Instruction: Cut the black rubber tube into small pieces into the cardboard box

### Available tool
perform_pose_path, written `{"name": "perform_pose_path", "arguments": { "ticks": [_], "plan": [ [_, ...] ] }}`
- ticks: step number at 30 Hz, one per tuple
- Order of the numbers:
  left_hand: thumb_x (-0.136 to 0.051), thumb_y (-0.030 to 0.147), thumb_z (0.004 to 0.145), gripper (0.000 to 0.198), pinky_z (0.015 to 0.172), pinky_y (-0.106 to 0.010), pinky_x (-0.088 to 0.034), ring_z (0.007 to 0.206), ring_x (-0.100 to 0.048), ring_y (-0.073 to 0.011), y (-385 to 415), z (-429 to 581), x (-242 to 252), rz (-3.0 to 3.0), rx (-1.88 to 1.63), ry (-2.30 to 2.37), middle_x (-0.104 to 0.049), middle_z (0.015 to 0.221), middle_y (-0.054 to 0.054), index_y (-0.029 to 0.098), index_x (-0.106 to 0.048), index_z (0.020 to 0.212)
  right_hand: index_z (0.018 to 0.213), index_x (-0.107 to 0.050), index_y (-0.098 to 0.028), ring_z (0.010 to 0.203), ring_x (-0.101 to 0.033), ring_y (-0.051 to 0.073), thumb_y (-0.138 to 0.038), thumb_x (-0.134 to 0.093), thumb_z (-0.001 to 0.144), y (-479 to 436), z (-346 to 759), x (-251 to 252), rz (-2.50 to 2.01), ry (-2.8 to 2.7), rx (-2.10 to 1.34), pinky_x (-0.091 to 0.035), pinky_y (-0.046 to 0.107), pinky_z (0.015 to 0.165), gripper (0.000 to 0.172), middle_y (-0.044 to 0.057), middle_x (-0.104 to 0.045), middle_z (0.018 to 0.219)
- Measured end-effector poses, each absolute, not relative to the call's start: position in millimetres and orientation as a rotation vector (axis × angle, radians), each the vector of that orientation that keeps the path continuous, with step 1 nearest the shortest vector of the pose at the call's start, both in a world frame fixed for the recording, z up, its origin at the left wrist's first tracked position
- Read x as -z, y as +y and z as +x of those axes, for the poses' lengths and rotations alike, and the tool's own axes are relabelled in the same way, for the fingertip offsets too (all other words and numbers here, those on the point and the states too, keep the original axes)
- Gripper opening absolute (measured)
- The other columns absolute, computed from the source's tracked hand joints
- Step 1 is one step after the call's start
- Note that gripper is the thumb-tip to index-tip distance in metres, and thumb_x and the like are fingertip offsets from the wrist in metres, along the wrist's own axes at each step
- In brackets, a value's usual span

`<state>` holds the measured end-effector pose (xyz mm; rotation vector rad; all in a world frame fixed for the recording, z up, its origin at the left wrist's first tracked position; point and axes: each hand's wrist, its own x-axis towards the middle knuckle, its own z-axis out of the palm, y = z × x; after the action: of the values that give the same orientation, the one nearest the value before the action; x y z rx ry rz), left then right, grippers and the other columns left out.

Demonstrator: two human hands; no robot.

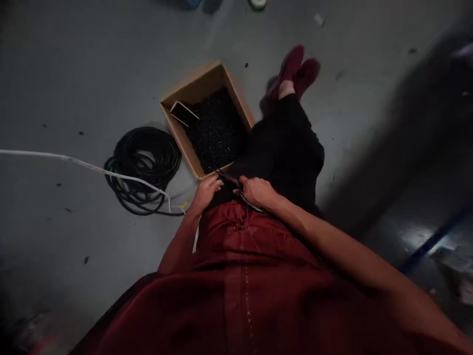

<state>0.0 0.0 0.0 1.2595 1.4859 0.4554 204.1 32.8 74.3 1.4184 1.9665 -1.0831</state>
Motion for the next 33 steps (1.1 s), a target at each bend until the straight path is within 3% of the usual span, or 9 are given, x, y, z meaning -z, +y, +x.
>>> {"name": "perform_pose_path", "arguments": {
  "ticks": [7,16,19,22,28,33],
  "plan": [
    [-0.048,0.022,0.088,0.026,0.065,-0.022,-0.045,0.065,-0.056,-0.0104,9.4,-2.0,10.8,1.144,-0.455,1.420,-0.066,0.080,-0.003,0.012,-0.068,0.100,0.122,-0.055,-0.017,0.099,-0.065,0.033,-0.053,-0.040,0.092,45.1,192.0,-77.8,1.401,1.892,1.057,-0.047,0.036,0.078,0.049,0.018,-0.067,0.105],
    [-0.054,0.020,0.083,0.028,0.070,-0.025,-0.047,0.072,-0.059,-0.0136,12.6,-1.5,30.5,1.070,-0.528,1.371,-0.069,0.081,-0.002,0.013,-0.071,0.104,0.122,-0.058,-0.017,0.101,-0.064,0.030,-0.062,-0.044,0.088,56.5,183.4,-77.8,1.422,1.799,1.014,-0.046,0.035,0.082,0.058,0.019,-0.066,0.109],
    [-0.057,0.025,0.082,0.031,0.077,-0.027,-0.048,0.081,-0.062,-0.0153,8.3,-2.9,27.1,1.002,-0.662,1.348,-0.071,0.091,-0.003,0.016,-0.071,0.108,0.115,-0.061,-0.017,0.097,-0.065,0.030,-0.064,-0.042,0.088,60.3,188.1,-77.2,1.430,1.828,1.013,-0.046,0.034,0.076,0.057,0.017,-0.068,0.105],
    [-0.062,0.031,0.080,0.040,0.078,-0.029,-0.049,0.076,-0.062,-0.0141,4.0,-5.3,11.5,0.839,-0.788,1.334,-0.072,0.095,-0.006,0.015,-0.067,0.116,0.108,-0.061,-0.019,0.090,-0.066,0.028,-0.061,-0.038,0.090,62.5,200.1,-79.1,1.499,1.874,1.027,-0.043,0.030,0.068,0.052,0.014,-0.069,0.097],
    [-0.068,0.036,0.078,0.037,0.084,-0.031,-0.048,0.078,-0.063,-0.0137,6.7,-5.7,-32.0,0.772,-0.894,1.210,-0.071,0.091,-0.005,0.014,-0.069,0.107,0.094,-0.057,-0.020,0.070,-0.062,0.020,-0.058,-0.040,0.090,46.9,227.3,-87.9,1.634,1.905,1.180,-0.034,0.024,0.058,0.041,0.007,-0.065,0.077],
    [-0.068,0.039,0.079,0.035,0.081,-0.027,-0.046,0.075,-0.060,-0.0110,14.1,3.0,-53.3,0.754,-0.926,1.105,-0.068,0.088,-0.003,0.017,-0.067,0.106,0.099,-0.058,-0.022,0.066,-0.060,0.019,-0.058,-0.045,0.087,27.2,235.5,-93.4,1.675,1.873,1.245,-0.032,0.024,0.056,0.040,0.004,-0.063,0.072]
  ]
}}
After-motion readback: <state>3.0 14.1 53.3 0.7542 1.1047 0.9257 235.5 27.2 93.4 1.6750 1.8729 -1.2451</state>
